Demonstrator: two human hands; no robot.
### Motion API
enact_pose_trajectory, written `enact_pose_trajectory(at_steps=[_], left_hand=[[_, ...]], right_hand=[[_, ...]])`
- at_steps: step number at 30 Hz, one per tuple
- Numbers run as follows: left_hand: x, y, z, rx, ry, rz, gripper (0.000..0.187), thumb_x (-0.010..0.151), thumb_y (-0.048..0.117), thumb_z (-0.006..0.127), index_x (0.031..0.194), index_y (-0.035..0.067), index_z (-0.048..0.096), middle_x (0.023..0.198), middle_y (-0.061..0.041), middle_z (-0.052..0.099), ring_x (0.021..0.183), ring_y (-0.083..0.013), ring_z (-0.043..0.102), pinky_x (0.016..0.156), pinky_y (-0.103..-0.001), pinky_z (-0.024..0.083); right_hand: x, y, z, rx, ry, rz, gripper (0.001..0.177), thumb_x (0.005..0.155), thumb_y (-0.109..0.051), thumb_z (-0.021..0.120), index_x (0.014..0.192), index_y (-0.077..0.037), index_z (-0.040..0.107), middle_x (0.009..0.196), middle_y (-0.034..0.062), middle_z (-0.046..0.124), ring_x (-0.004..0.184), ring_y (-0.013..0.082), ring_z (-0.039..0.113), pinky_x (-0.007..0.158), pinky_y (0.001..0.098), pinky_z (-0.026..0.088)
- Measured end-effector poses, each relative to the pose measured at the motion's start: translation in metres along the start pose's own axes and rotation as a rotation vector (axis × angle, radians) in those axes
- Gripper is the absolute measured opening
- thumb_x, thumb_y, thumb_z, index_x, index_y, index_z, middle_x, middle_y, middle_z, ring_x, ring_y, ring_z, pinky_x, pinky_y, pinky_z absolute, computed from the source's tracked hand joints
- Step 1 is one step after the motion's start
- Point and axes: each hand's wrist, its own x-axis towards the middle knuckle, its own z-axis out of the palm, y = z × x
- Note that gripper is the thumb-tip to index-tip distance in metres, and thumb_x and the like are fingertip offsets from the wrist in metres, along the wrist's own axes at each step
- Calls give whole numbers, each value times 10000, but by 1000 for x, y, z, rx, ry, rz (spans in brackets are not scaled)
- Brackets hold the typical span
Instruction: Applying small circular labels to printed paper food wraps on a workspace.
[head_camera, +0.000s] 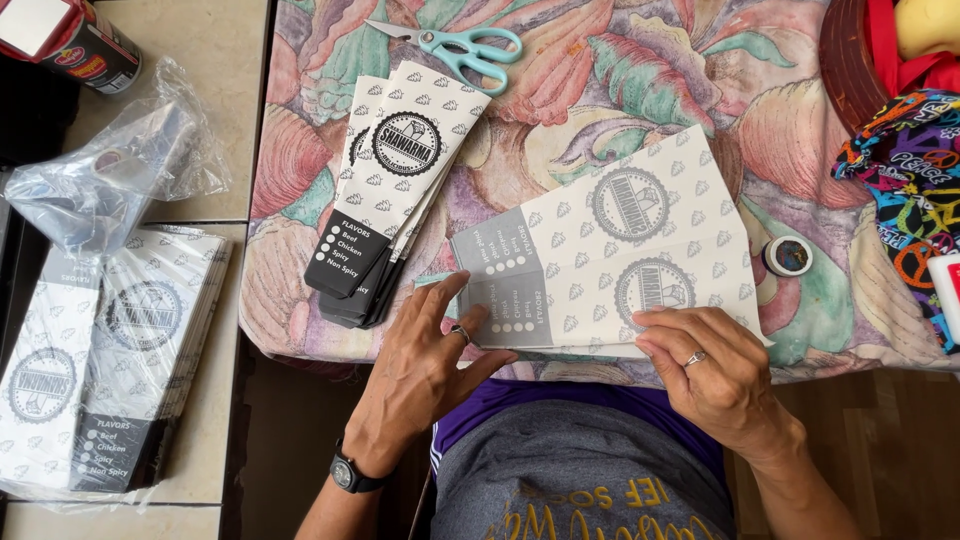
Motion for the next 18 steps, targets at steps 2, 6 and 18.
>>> enact_pose_trajectory(at_steps=[2, 6, 18], left_hand=[[3, 2, 2, 16, 11, 44, 402, 953, 330, 771, 1160, 30, 601, 1308, -232, 557, 1104, -393, 587, 896, -511, 542], [8, 6, 6, -44, 37, 135, 142, 990, 154, 733, 1034, 31, 679, 1185, -148, 655, 1072, -338, 625, 867, -448, 485], [9, 7, 9, -111, 67, 96, 187, 989, 244, 730, 1046, 76, 671, 1083, -88, 661, 1034, -317, 618, 824, -422, 456]], right_hand=[[2, -1, -1, 8, 3, 6, 44, 969, -8, 657, 959, 24, 685, 1057, 136, 758, 897, 280, 724, 790, 380, 571], [2, -2, 0, 16, -1, 33, 57, 975, -26, 650, 945, 9, 683, 1044, 123, 759, 892, 274, 724, 791, 379, 567], [4, -4, -1, 22, 13, 75, 89, 987, -48, 642, 920, -6, 682, 1039, 104, 765, 844, 258, 704, 768, 368, 547]])
